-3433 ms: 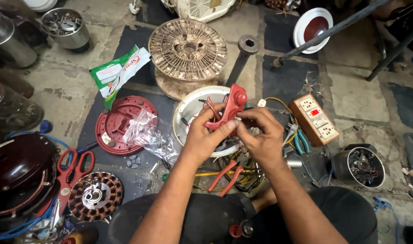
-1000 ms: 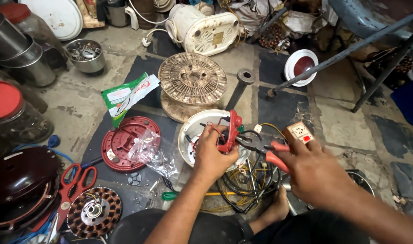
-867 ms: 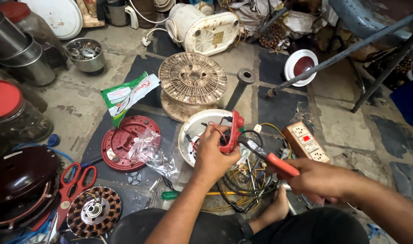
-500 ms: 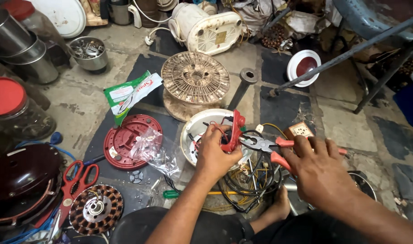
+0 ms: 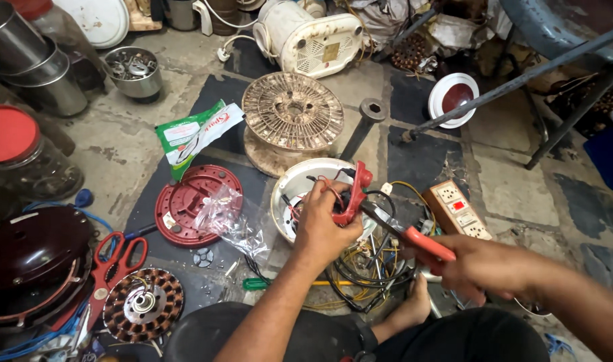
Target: The person manipulates electrical wires and internal components of a motor assembly using pliers to pull and strip wires and position them within the motor housing.
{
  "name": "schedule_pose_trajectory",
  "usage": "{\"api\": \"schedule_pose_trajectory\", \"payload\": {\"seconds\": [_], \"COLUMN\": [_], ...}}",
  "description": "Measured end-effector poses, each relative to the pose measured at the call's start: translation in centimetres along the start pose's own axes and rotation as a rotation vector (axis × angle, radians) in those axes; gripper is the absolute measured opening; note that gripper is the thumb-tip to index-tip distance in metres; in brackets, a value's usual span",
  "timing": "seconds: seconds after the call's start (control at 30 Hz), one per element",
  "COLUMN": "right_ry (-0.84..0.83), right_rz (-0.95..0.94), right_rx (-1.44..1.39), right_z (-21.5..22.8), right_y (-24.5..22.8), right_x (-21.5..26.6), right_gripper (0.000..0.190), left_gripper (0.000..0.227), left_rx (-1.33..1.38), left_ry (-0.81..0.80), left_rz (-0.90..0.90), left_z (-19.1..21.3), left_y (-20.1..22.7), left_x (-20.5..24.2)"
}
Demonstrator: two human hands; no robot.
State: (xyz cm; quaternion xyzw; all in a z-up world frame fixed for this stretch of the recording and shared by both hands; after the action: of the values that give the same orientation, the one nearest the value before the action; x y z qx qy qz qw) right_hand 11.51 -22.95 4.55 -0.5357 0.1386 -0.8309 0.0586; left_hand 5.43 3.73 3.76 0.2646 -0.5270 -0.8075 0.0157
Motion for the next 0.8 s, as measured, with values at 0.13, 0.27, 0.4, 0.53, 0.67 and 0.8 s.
{"api": "schedule_pose_trajectory", "payload": {"seconds": [0.13,0.27,0.4,0.53,0.67,0.8], "right_ry": [0.722,0.821,0.989,0.81,0.42,0.238], "right_rz": [0.465,0.259,0.274,0.109,0.145,0.341], "right_rx": [1.0,1.085,1.307,1.258,0.678,0.34], "right_z": [-0.7,-1.1,-1.7,-1.4,-0.3,-0.4], "right_y": [-5.7,-7.9,-10.1,-8.3,-4.3,-2.6], "right_x": [3.8,5.5,6.6,5.1,1.8,0.5], "right_gripper": [0.087,0.072,0.072,0.066,0.071,0.07], "left_gripper": [0.05,0.051,0.052,0.052,0.052,0.053], "left_rx": [0.005,-0.015,-0.001,-0.005,-0.014,-0.013], "left_ry": [0.0,-0.004,-0.005,0.004,-0.028,-0.036], "left_rz": [0.025,0.033,0.051,0.034,0.029,0.018], "left_z": [-0.1,-0.3,-0.4,-0.4,-0.3,-0.3], "left_y": [-0.1,-0.3,-0.9,-1.0,-0.7,-0.4], "left_x": [-0.1,-0.1,-0.3,-0.3,-0.2,-0.1]}}
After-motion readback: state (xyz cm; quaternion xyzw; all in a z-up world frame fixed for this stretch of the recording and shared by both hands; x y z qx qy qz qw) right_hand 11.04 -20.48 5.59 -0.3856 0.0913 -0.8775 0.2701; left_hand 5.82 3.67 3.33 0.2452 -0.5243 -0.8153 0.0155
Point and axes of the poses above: each hand's wrist, its own x-axis away from the middle knuckle, its own z-axis out of the back of the hand, y = z × x, the point moved 8 cm from there along -x, towards the middle knuckle, and after that the axes turned 6 degrees about -y, right-handed, at the moved point
